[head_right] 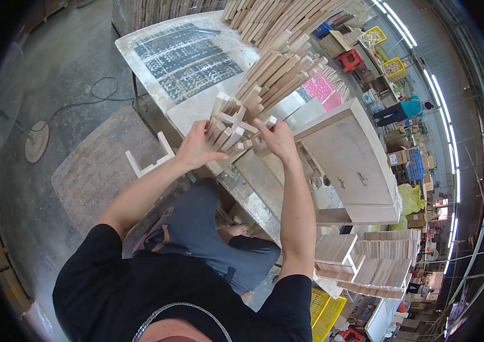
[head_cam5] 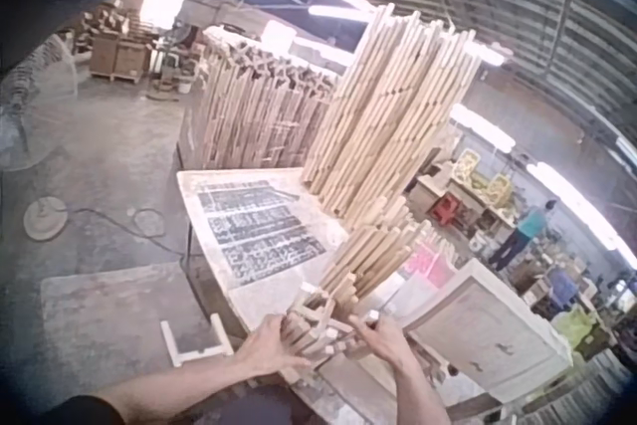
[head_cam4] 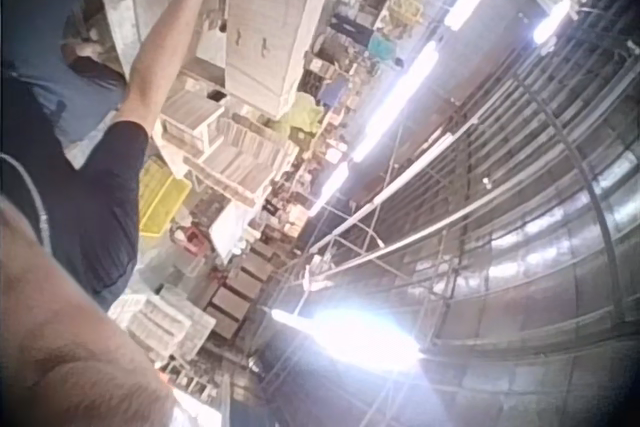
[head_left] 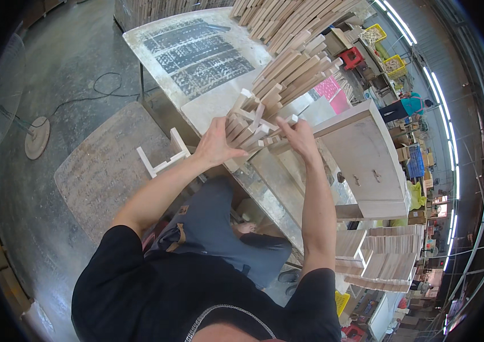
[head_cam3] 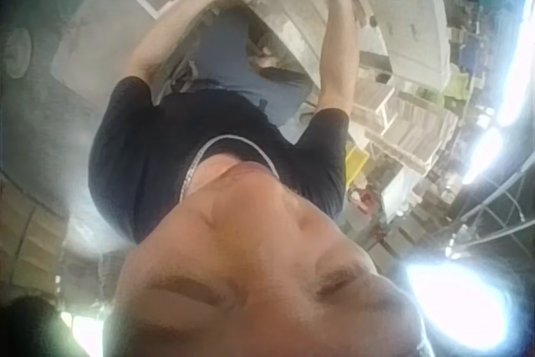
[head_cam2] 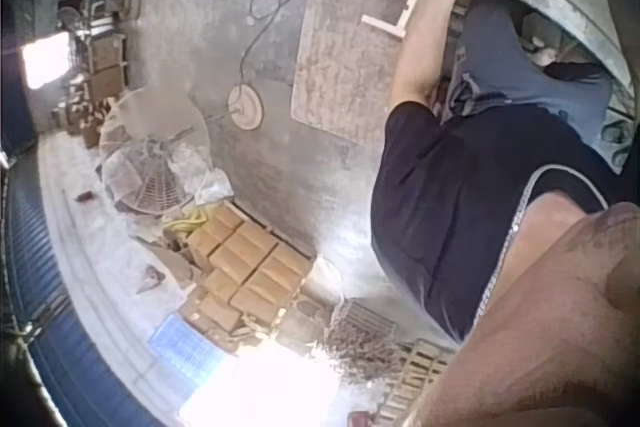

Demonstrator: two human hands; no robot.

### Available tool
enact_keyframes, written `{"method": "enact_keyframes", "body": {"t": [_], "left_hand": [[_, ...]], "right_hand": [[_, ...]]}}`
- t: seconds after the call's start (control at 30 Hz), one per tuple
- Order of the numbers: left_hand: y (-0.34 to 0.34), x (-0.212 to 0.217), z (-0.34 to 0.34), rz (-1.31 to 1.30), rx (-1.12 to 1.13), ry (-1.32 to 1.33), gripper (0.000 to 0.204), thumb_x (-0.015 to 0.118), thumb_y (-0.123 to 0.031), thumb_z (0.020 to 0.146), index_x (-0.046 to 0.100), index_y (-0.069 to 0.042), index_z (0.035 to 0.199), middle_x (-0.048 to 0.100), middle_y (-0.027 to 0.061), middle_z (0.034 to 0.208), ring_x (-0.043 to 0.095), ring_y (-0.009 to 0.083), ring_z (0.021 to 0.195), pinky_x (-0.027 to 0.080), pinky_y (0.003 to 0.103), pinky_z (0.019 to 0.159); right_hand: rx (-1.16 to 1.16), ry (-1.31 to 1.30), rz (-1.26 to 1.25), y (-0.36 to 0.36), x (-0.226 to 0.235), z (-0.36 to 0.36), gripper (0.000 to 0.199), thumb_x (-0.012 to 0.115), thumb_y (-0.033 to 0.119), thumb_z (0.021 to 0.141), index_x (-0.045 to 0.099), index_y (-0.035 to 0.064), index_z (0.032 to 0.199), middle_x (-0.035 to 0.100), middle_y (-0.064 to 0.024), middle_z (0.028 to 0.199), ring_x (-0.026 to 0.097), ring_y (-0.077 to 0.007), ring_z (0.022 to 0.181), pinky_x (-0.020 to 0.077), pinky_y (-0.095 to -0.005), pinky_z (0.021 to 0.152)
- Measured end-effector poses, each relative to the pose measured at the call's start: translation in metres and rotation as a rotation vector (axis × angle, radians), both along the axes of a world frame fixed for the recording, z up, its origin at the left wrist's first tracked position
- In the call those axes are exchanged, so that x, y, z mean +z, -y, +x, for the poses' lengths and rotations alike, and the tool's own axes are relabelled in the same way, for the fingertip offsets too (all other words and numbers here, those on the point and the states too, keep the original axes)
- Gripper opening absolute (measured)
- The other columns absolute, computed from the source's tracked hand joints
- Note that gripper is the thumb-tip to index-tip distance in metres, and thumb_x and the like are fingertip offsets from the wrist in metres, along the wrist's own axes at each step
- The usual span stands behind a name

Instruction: Assembling small wooden slats into a lattice or drawer structure.

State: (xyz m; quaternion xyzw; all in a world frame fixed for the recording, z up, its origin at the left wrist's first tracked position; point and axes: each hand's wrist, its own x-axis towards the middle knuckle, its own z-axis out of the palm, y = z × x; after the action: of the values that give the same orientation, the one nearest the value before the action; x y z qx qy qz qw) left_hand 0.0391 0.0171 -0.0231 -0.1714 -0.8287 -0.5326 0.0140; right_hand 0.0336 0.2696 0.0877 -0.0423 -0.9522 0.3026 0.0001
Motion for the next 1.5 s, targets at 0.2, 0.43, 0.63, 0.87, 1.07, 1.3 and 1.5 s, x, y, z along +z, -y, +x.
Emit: {"method": "enact_keyframes", "body": {"t": [0.2,0.43,0.63,0.87,1.07,1.3,1.5], "left_hand": [[-0.016,0.0,0.005,0.011,0.104,-0.146,0.112,0.096,-0.041,0.062,0.033,0.004,0.144,0.047,0.0267,0.134,0.056,0.041,0.123,0.048,0.046,0.104],[-0.018,-0.013,0.003,-0.026,0.126,-0.228,0.111,0.093,-0.05,0.064,0.037,0.007,0.141,0.049,0.0253,0.13,0.058,0.0419,0.116,0.053,0.046,0.096],[-0.017,-0.007,-0.006,-0.089,0.067,-0.212,0.104,0.093,-0.048,0.062,0.043,0.006,0.135,0.055,0.0261,0.123,0.059,0.0401,0.115,0.052,0.046,0.097],[-0.011,0.005,-0.012,-0.221,0.065,-0.09,0.091,0.091,-0.042,0.063,0.05,0.008,0.127,0.061,0.0252,0.118,0.062,0.0372,0.112,0.052,0.044,0.097],[-0.022,0.006,-0.016,-0.216,0.031,-0.095,0.089,0.089,-0.041,0.063,0.05,0.008,0.126,0.061,0.0256,0.119,0.063,0.0383,0.111,0.052,0.044,0.096],[-0.015,0.01,-0.009,-0.189,0.002,-0.083,0.092,0.086,-0.042,0.064,0.046,0.01,0.128,0.057,0.0275,0.121,0.061,0.0402,0.113,0.051,0.045,0.097],[-0.019,0.01,-0.01,-0.125,0.032,-0.065,0.091,0.087,-0.04,0.064,0.046,0.011,0.127,0.058,0.027,0.119,0.062,0.0403,0.11,0.051,0.045,0.094]], "right_hand": [[-0.149,-0.175,0.04,0.011,-0.028,0.0,0.067,0.043,0.056,0.105,0.068,-0.0066,0.097,0.068,-0.0319,0.087,0.066,-0.0492,0.091,0.0493,-0.0514,0.083],[-0.281,-0.194,0.0,0.021,-0.042,0.002,0.064,0.045,0.05,0.104,0.067,-0.0097,0.101,0.068,-0.0357,0.094,0.065,-0.0522,0.099,0.0492,-0.0529,0.088],[-0.365,-0.162,-0.112,0.019,-0.041,-0.001,0.07,0.041,0.056,0.102,0.068,-0.0079,0.106,0.069,-0.0351,0.101,0.065,-0.0503,0.107,0.0491,-0.0503,0.094],[-0.199,-0.235,-0.267,0.035,-0.057,0.037,0.077,0.072,0.054,0.087,0.054,-0.0042,0.134,0.068,-0.0256,0.124,0.065,-0.0391,0.119,0.0492,-0.0434,0.101],[0.067,-0.28,-0.505,0.008,-0.073,0.047,0.089,0.09,0.038,0.074,0.047,-0.0046,0.14,0.061,-0.0254,0.135,0.06,-0.0378,0.125,0.0461,-0.0428,0.108],[-0.023,-0.664,0.307,0.038,-0.033,0.064,0.072,0.074,0.028,0.092,0.042,-0.0024,0.149,0.05,-0.0268,0.145,0.052,-0.04,0.133,0.0457,-0.044,0.109],[-0.044,-0.624,0.246,0.043,-0.033,0.061,0.067,0.074,0.022,0.092,0.044,-0.0053,0.145,0.051,-0.0251,0.141,0.052,-0.0438,0.127,0.0467,-0.0469,0.106]]}}
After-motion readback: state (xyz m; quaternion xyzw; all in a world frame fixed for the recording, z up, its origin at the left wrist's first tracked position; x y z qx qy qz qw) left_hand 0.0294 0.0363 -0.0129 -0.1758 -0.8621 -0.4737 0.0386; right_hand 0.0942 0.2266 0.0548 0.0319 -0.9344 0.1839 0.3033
